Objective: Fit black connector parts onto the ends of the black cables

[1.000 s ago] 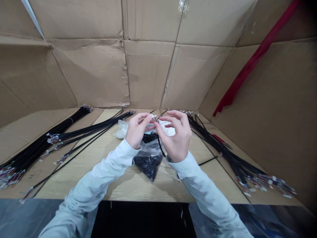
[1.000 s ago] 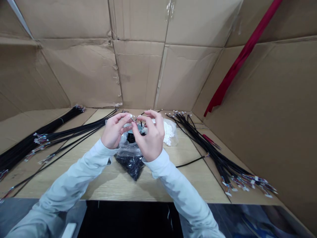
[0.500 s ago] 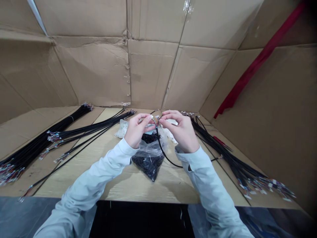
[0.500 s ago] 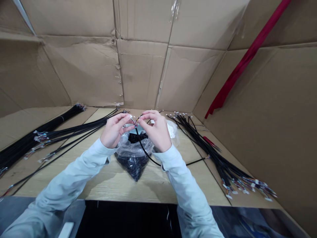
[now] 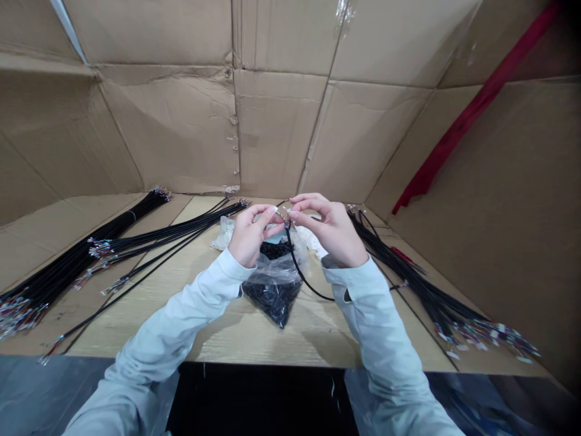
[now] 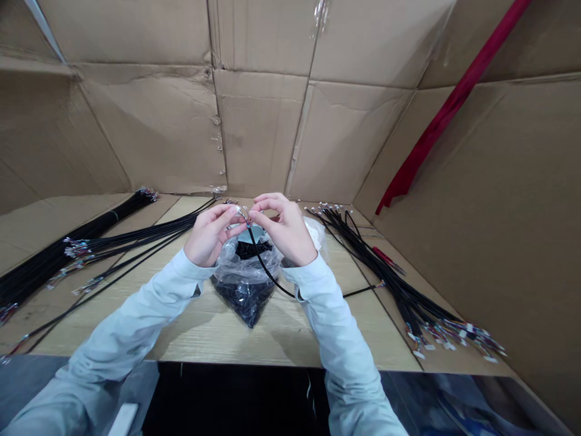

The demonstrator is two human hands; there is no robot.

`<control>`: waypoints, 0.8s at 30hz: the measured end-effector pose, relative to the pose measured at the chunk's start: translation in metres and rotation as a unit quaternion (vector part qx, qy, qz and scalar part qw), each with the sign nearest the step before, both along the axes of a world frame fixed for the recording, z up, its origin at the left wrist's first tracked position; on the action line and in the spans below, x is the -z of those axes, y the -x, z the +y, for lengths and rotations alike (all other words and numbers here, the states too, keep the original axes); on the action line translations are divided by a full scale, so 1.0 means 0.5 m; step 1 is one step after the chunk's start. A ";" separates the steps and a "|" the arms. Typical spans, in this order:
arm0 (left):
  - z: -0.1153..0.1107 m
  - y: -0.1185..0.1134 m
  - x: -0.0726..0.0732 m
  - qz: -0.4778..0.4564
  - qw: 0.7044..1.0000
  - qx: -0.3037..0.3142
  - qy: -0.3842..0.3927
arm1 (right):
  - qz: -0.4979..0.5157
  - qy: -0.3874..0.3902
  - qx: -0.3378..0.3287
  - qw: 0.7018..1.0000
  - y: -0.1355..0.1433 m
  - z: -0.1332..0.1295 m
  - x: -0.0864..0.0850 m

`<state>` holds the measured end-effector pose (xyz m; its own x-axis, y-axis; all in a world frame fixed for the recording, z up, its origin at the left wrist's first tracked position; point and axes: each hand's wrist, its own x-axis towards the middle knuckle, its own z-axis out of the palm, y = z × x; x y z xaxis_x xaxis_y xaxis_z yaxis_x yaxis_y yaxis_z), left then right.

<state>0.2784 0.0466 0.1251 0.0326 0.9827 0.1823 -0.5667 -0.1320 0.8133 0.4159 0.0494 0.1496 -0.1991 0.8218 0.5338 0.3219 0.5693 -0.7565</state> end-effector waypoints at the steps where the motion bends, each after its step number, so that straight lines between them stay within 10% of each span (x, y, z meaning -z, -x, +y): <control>1: 0.000 0.000 0.000 0.001 1.000 0.002 -0.001 | 0.000 0.004 0.002 1.000 -0.002 0.001 0.000; 11: -0.007 0.001 0.002 0.010 0.999 0.032 -0.029 | 0.055 0.151 0.040 0.986 -0.003 -0.001 -0.011; 24: -0.005 0.005 0.006 0.121 0.980 0.037 -0.152 | 0.197 0.291 -0.180 0.919 -0.013 0.040 0.009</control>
<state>0.2757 0.0444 0.1219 0.1790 0.8779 0.4441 -0.3797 -0.3548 0.8544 0.4224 0.0694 0.1453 -0.3993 0.9099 0.1128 -0.1708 0.0471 -0.9842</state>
